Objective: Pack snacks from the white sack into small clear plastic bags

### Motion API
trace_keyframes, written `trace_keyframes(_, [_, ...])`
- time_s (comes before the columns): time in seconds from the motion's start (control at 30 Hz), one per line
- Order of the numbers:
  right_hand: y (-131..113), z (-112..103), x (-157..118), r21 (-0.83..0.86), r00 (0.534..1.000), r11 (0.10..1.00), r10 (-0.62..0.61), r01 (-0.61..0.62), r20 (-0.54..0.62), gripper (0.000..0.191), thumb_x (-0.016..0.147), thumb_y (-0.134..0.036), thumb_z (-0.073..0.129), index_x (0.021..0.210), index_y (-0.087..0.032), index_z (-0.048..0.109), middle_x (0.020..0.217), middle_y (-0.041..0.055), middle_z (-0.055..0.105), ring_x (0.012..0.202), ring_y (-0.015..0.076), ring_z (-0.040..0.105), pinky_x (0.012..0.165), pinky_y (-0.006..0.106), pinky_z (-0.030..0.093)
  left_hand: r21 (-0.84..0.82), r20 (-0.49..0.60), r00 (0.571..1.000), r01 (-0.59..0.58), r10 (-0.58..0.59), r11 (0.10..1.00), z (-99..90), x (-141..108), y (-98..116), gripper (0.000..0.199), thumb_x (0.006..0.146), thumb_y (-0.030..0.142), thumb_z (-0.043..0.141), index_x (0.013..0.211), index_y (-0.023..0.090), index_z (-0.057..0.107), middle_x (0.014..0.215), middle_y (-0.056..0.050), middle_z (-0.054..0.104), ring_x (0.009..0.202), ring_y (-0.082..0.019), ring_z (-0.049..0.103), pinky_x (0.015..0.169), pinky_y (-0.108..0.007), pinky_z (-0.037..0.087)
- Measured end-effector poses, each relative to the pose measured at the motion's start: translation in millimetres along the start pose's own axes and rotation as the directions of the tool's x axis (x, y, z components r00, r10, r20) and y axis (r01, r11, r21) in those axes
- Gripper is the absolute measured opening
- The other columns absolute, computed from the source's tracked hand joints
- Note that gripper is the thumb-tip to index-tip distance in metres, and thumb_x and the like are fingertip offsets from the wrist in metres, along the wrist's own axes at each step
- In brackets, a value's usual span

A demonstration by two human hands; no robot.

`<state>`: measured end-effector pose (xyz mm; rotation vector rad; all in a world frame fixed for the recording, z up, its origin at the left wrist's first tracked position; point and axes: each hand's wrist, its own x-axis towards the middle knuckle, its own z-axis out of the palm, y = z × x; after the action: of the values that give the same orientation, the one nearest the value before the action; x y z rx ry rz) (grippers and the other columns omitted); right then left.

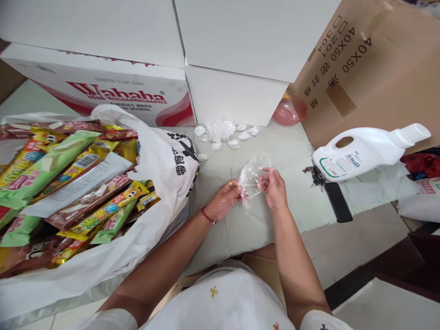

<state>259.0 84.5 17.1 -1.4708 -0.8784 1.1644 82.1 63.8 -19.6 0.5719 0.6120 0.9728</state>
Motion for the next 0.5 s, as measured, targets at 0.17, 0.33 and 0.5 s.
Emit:
trace_keyframes(0.17, [3.3, 6.2, -25.5, 0.142, 0.958, 0.956, 0.230, -0.255, 0.173, 0.057, 0.071, -0.071, 0.079, 0.100, -0.022, 0.070, 0.090, 0.0064, 0.075, 0.072, 0.0165, 0.064, 0.059, 0.027, 0.051, -0.066, -0.099, 0.993, -0.072, 0.066, 0.995, -1.3, 3.4, 0.8, 0.053, 0.068, 0.052, 0.089, 0.087, 0.020, 0.051, 0.080, 0.003, 0.070, 0.076, -0.012, 0.069, 0.074, -0.025, 0.048])
trace_keyframes(0.33, [9.3, 14.7, -40.1, 0.097, 0.971, 0.978, 0.164, -0.182, 0.175, 0.039, 0.064, -0.050, 0.091, 0.075, -0.019, 0.070, 0.079, 0.0013, 0.072, 0.054, 0.0067, 0.042, 0.046, 0.021, 0.032, -0.012, -0.150, 0.987, -0.057, 0.055, 0.998, -4.5, 7.0, -0.2, 0.054, 0.067, 0.054, 0.089, 0.087, 0.021, 0.052, 0.073, 0.006, 0.065, 0.072, -0.012, 0.066, 0.066, -0.022, 0.046])
trace_keyframes(0.5, [1.7, 12.1, -43.9, 0.067, 0.964, 0.977, 0.186, -0.202, 0.191, 0.039, 0.067, -0.052, 0.088, 0.078, -0.019, 0.070, 0.080, 0.0016, 0.073, 0.046, 0.0038, 0.027, 0.041, 0.021, 0.020, -0.023, -0.127, 0.992, -0.013, 0.010, 1.000, -8.2, 9.3, 4.3, 0.050, 0.065, 0.049, 0.092, 0.080, 0.019, 0.055, 0.069, 0.006, 0.061, 0.065, -0.009, 0.061, 0.066, -0.023, 0.045])
